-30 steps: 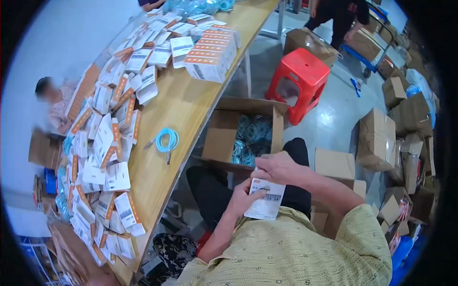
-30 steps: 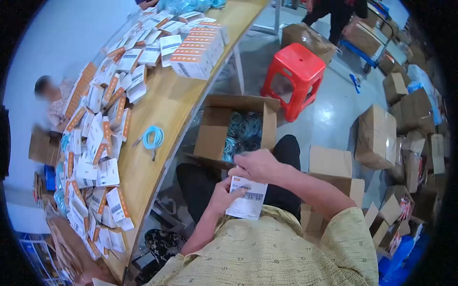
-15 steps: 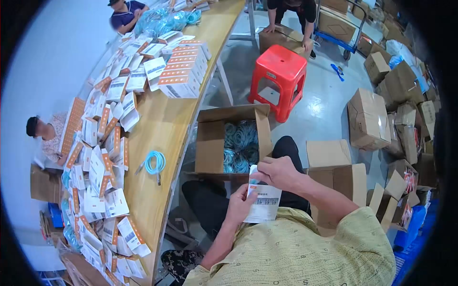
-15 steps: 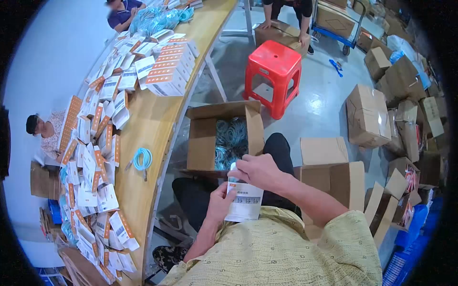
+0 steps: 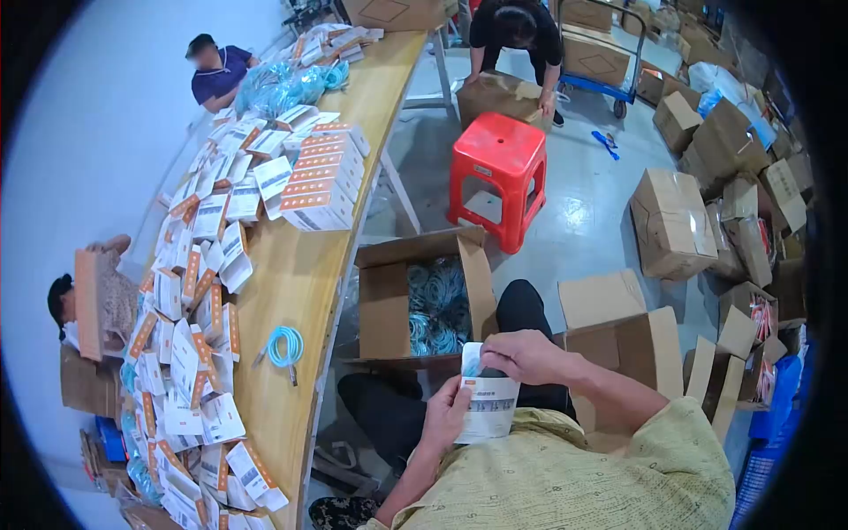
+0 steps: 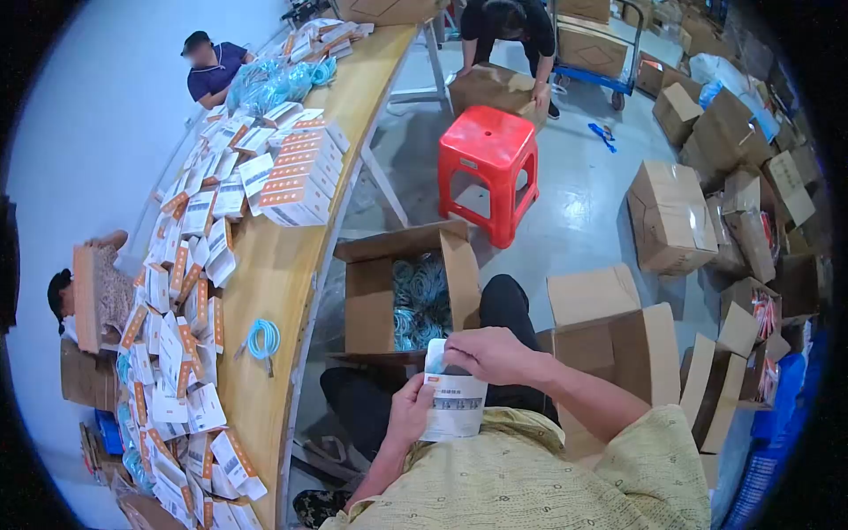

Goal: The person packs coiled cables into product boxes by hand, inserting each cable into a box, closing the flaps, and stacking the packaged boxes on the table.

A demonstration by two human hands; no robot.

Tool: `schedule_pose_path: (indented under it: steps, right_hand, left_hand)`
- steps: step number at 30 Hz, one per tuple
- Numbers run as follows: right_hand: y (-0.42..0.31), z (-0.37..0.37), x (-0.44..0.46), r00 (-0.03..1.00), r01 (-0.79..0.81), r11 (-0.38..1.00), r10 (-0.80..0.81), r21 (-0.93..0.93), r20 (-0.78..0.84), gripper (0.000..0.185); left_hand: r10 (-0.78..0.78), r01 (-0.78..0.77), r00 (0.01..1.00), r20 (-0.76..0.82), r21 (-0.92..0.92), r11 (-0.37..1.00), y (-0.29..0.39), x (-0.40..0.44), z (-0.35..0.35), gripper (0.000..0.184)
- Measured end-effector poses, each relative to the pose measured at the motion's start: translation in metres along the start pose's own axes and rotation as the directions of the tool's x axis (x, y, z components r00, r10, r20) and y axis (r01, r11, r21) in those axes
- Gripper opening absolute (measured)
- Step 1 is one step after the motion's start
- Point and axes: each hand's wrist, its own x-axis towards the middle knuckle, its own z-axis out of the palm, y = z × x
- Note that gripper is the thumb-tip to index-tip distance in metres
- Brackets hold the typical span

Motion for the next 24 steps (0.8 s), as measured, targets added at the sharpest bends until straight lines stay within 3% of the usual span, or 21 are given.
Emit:
schedule_pose_path:
  steps: [5,8,10,15,20,23,24]
  right_hand:
    - [-0.008,-0.011,-0.007,0.994,-0.083,0.972,0.097,-0.219,0.052,0.023]
    - [-0.020,-0.011,0.000,0.991,-0.088,0.975,0.106,-0.205,0.078,0.023]
    - [-0.027,-0.008,0.001,0.968,-0.146,0.940,0.199,-0.308,0.150,0.023]
    - [-0.027,0.008,0.003,0.986,0.036,0.984,-0.006,-0.177,0.167,0.023]
    - [-0.043,0.015,0.002,0.937,-0.003,0.952,0.110,-0.306,0.332,0.023]
    - [-0.051,0.016,0.005,0.958,-0.137,0.954,0.196,-0.266,0.208,0.024]
    - [-0.048,0.020,0.006,0.993,-0.016,0.960,0.048,-0.278,0.111,0.025]
  left_hand:
    - [-0.005,0.003,0.999,0.034,0.057,0.998,0.004,0.005,0.006,0.035]
    - [0.037,-0.038,0.999,0.025,0.037,0.999,0.012,0.004,0.006,0.036]
    - [0.003,-0.002,0.997,0.071,-0.006,1.000,0.025,0.000,0.010,0.037]
    - [0.040,-0.040,0.999,-0.027,0.012,0.999,0.012,-0.002,0.003,0.037]
    - [0.023,-0.018,0.994,-0.110,0.051,0.999,-0.011,-0.004,-0.002,0.037]
    - [-0.008,0.008,0.999,-0.034,-0.012,1.000,-0.006,-0.003,-0.006,0.036]
    - [-0.003,0.001,0.999,-0.036,-0.038,0.999,0.000,-0.004,-0.007,0.035]
